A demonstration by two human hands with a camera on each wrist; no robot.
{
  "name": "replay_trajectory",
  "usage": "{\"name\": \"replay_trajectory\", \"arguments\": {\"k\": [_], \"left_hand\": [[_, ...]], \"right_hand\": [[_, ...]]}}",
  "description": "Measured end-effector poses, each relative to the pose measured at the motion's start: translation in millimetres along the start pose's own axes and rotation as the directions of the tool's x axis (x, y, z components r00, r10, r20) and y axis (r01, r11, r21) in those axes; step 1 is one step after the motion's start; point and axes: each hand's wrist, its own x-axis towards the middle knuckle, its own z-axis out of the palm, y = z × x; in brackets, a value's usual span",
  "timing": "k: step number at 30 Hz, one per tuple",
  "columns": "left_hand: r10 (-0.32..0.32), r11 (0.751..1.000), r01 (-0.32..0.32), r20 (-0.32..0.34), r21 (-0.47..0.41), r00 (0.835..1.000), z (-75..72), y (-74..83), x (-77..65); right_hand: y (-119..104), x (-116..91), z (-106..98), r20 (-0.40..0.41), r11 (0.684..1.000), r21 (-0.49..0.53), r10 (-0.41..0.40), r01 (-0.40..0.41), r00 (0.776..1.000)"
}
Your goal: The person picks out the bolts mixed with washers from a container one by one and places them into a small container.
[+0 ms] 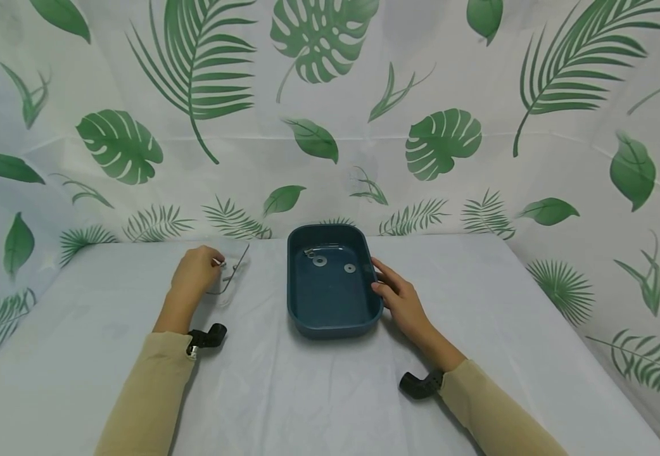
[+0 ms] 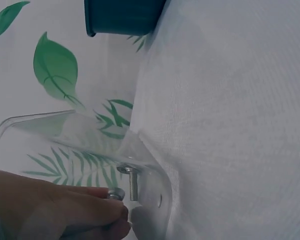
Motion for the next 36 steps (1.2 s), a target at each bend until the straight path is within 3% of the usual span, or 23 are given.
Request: {"name": "replay_trajectory", "arguments": {"k": [5,15,28,36], "left_hand": [[0.008,1.0,-0.008,-0.004,0.022,1.0,1.4,1.0,-0.5],[-0.053,0.998,0.056,-0.061,0.039,0.997,5.0,5.1,-1.7],[-0.035,0.999,0.037,-0.091,0.024,0.995,4.9,3.3,-4.1],[-0.046,0.998,0.045,-0.018,-0.054,0.999,3.7,-0.7,-0.8]], "right_hand": [[0.9,0.5,0.4,-0.003,1.0,0.001,0.002,-0.002,1.0],[0.5,1.1,0.4,-0.005,1.0,-0.006,0.005,-0.005,1.0],[0.3,0.2,1.3,0.001,1.0,-0.002,-0.016,0.016,1.0],[1.0,1.1,1.3,-0.006,1.0,0.001,-0.015,0.015,1.0]]}}
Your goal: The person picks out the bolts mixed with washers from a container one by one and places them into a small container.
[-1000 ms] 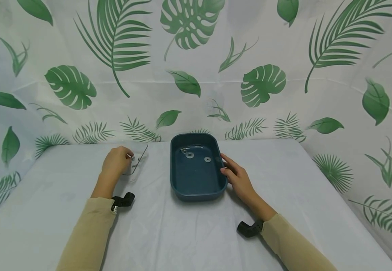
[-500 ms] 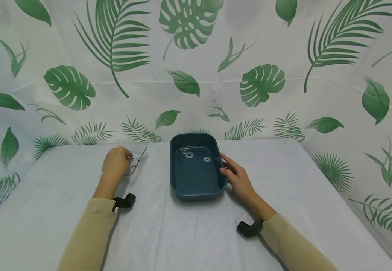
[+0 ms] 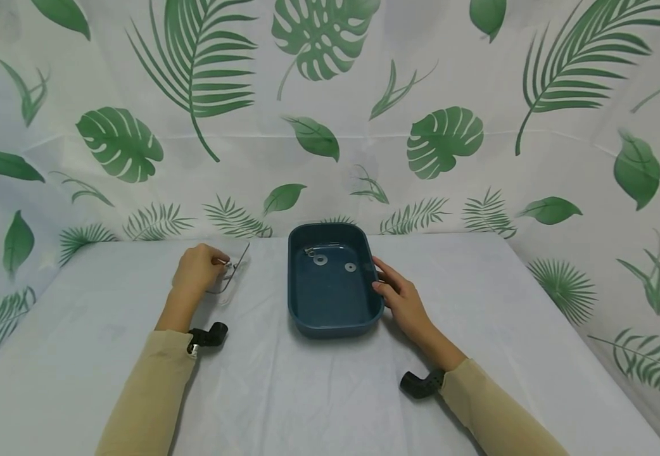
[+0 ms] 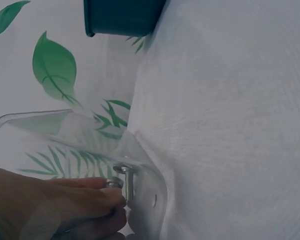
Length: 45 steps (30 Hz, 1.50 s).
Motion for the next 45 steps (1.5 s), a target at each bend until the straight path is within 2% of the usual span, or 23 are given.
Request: {"name": "replay_trajectory", "arguments": {"k": [4,32,40,45], "left_hand": [[0.003,0.999,-0.002,0.035,-0.034,0.999,-1.0,-2.0,2.6],[-0.006,0.998,0.011,0.088,-0.054,0.996,-1.8,-4.5,6.8],[-0.019,0.999,0.022,0.091,-0.036,0.996,-1.7,-5.0,6.3],[0.024,0.999,-0.021,0.059,-0.044,0.998,-1.0,-4.0,7.7]], "right_hand": [[0.1,-0.8,-0.9,-0.002,1.0,0.002,-0.002,0.002,1.0],[-1.7,0.4,-0.1,0.006,1.0,0.015,-0.002,0.001,1.0],[-2.2,-0.2,0.2,0.006,1.0,0.002,-0.001,0.001,1.0],[-0.4,-0.7,-0.7,0.002,1.0,0.002,-0.003,0.003,1.0]]}}
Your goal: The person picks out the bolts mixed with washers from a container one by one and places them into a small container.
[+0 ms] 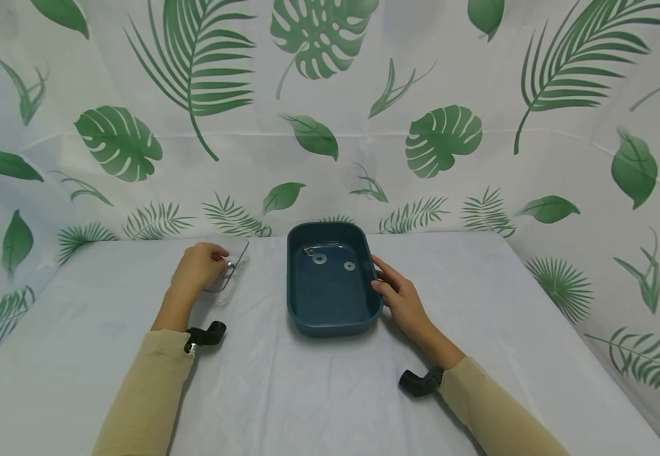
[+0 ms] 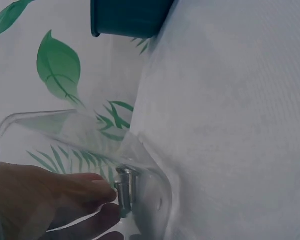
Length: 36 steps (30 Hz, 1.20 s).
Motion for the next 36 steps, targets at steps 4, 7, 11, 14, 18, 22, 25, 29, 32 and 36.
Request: {"name": "replay_trajectory", "arguments": {"k": [4,7,11,14,18,22,25,29,32,36], "left_hand": [[0.061,0.998,-0.062,-0.066,-0.016,0.996,-3.8,4.8,-1.8],[0.098,0.995,-0.101,-0.102,-0.022,0.99,-8.7,13.7,-5.2],[0.147,0.987,-0.152,-0.112,-0.041,0.983,-14.0,37.2,-12.1],[0.195,0.976,-0.204,-0.11,-0.075,0.975,-14.6,61.4,-18.2],[0.261,0.958,-0.269,-0.083,-0.101,0.962,-10.2,95.9,-23.0],[0.287,0.954,-0.285,0.01,-0.095,0.958,-1.0,132.2,-21.7],[0.27,0.962,-0.266,0.077,-0.059,0.96,6.7,156.5,-17.6],[0.25,0.968,-0.25,0.125,-0.016,0.96,19.4,175.9,-6.2],[0.243,0.97,-0.236,0.182,-0.057,0.953,31.8,176.7,6.9],[0.211,0.977,-0.201,0.228,-0.066,0.951,46.8,166.5,20.9]], "right_hand": [[-1.5,1.4,-0.6,0.0,1.0,-0.006,-0.006,0.006,1.0],[-3.0,2.1,-0.7,0.006,1.0,-0.012,-0.005,0.005,1.0],[-3.2,3.5,-0.6,0.007,1.0,-0.008,-0.002,0.002,1.0],[-2.4,4.4,-0.7,0.008,1.0,-0.005,-0.002,0.002,1.0],[-0.6,4.7,-0.8,0.01,1.0,-0.005,-0.001,0.001,1.0],[1.8,1.8,-1.1,-0.007,1.0,-0.016,0.021,-0.021,1.0],[2.8,-0.3,-0.8,-0.015,0.999,-0.017,0.035,-0.035,0.999],[1.6,0.0,0.3,-0.015,1.0,-0.007,0.028,-0.028,0.999],[0.6,0.9,0.9,-0.016,1.0,-0.009,0.023,-0.023,1.0],[0.2,2.6,2.5,-0.008,1.0,-0.009,0.026,-0.026,1.0]]}}
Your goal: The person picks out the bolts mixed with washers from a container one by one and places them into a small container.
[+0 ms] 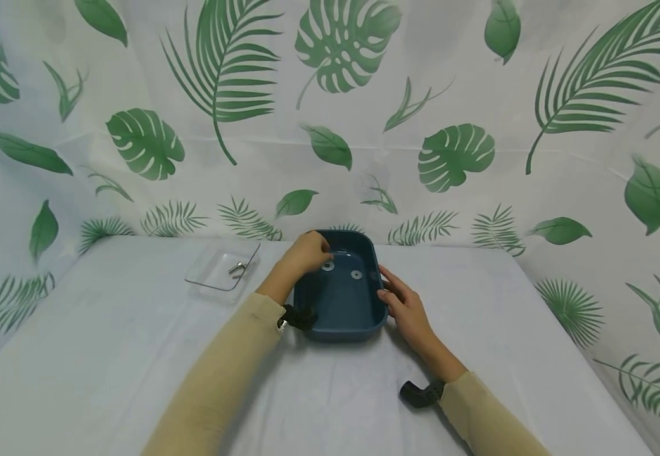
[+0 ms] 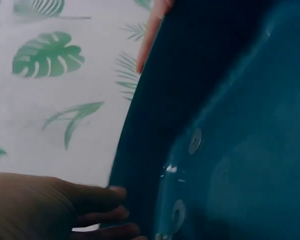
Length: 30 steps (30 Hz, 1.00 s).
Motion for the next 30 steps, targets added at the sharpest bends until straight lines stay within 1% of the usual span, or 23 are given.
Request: {"name": "replay_trajectory", "arguments": {"k": [3,5,8,11,14,18,20,22,25,30], "left_hand": [[-0.027,0.999,0.028,-0.016,0.027,0.999,5.9,-3.7,7.9],[-0.047,0.998,0.047,-0.026,0.03,0.999,8.3,-3.5,12.8],[-0.077,0.994,0.079,-0.03,0.07,0.997,12.1,-1.3,18.8],[-0.109,0.986,0.111,-0.027,0.125,0.994,18.9,0.6,23.8],[-0.125,0.975,0.128,-0.029,0.179,0.992,26.3,2.0,27.2],[-0.148,0.959,0.161,-0.072,0.235,0.986,33.5,0.1,28.6],[-0.15,0.953,0.169,-0.092,0.252,0.984,35.2,-0.9,29.2],[-0.138,0.951,0.16,-0.101,0.265,0.985,36.0,-1.0,30.0],[-0.117,0.951,0.142,-0.104,0.276,0.988,37.2,-0.5,31.9],[-0.11,0.95,0.135,-0.102,0.283,0.989,40.4,1.3,33.9]], "right_hand": [[-0.6,0.4,-0.1,0.006,1.0,-0.001,0.0,0.0,1.0],[-2.2,0.6,0.3,0.006,1.0,-0.007,0.001,-0.001,1.0],[-3.9,-0.1,0.3,0.006,1.0,-0.02,0.007,-0.007,1.0],[-4.3,-1.8,0.6,0.001,1.0,-0.019,0.014,-0.014,1.0],[-3.6,-3.0,1.4,0.0,1.0,-0.011,0.016,-0.016,1.0],[-2.7,-2.7,3.7,0.017,1.0,-0.001,0.006,-0.006,1.0],[-2.6,-2.1,4.1,0.017,1.0,-0.002,0.001,-0.001,1.0],[-2.0,-1.4,3.3,0.009,1.0,-0.01,-0.003,0.003,1.0],[-1.1,-0.9,1.7,-0.001,1.0,-0.009,0.003,-0.003,1.0],[-0.4,-2.4,-0.5,0.008,1.0,-0.003,0.013,-0.013,1.0]]}}
